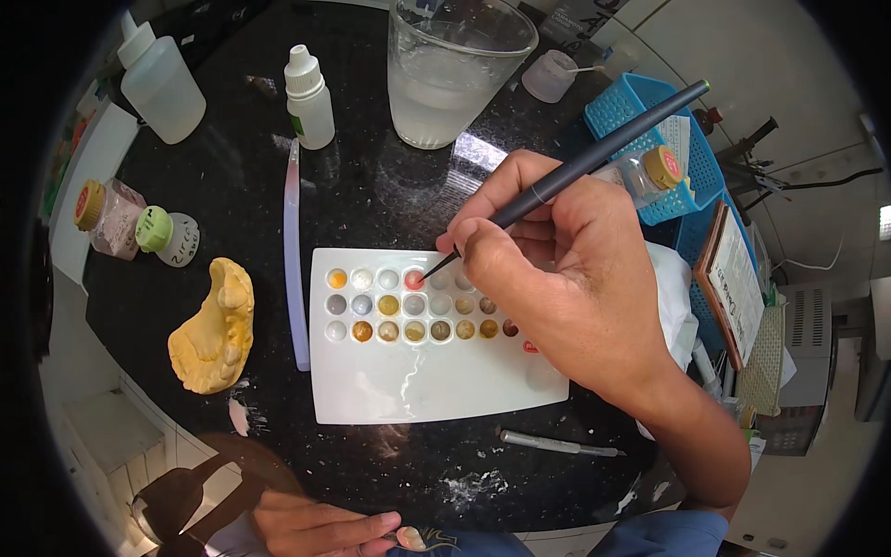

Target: Applying colored stains to a dental prosthesis using a fine brush to match natural tooth aesthetics.

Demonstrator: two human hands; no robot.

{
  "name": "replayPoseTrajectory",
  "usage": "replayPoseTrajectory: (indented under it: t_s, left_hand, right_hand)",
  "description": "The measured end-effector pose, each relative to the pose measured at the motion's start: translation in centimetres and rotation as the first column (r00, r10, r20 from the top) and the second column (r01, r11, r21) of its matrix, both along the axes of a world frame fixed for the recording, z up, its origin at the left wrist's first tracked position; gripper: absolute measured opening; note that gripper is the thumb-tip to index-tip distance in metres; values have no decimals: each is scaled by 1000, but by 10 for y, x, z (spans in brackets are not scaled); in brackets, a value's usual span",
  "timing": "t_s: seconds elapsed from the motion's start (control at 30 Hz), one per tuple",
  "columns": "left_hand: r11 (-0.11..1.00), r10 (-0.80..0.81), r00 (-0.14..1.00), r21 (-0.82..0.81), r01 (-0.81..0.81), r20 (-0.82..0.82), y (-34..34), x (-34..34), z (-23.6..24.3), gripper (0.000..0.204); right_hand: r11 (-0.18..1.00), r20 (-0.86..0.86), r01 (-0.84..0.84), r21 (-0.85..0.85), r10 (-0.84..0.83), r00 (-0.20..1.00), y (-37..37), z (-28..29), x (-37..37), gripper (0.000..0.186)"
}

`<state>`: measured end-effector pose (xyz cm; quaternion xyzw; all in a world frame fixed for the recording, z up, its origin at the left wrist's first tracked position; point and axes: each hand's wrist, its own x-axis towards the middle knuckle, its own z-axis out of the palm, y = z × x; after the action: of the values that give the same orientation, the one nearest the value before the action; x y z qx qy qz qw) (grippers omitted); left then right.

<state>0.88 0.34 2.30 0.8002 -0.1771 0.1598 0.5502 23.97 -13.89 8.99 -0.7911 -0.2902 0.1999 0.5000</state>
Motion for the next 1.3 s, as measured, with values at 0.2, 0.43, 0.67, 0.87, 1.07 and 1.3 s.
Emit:
replayPoseTrajectory:
  t_s: [0.2,0.43,0.67,0.87,1.07,1.3]
  left_hand:
    - [1000,6,1000,-2,-6,18,-2,-2,-4,14]
    - [1000,2,1000,0,-2,-17,2,0,1,18]
    - [999,8,999,-31,-9,-45,1,-1,1,19]
    - [1000,12,995,26,-10,-98,-9,1,-6,26]
    - [982,184,981,39,-186,53,-29,1,-11,32]
    - [970,215,975,99,-220,58,-35,3,-8,27]
  right_hand:
    - [999,12,-33,-18,33,999,1,1,2,8]
    - [999,73,-43,-21,44,996,6,3,3,9]
    - [998,71,-26,-62,30,997,-3,4,-2,9]
    - [991,96,84,100,-93,991,-25,10,-17,15]
    - [991,269,73,116,-102,958,-87,44,-99,25]
    - [966,426,24,259,-136,894,-93,-1,-167,24]
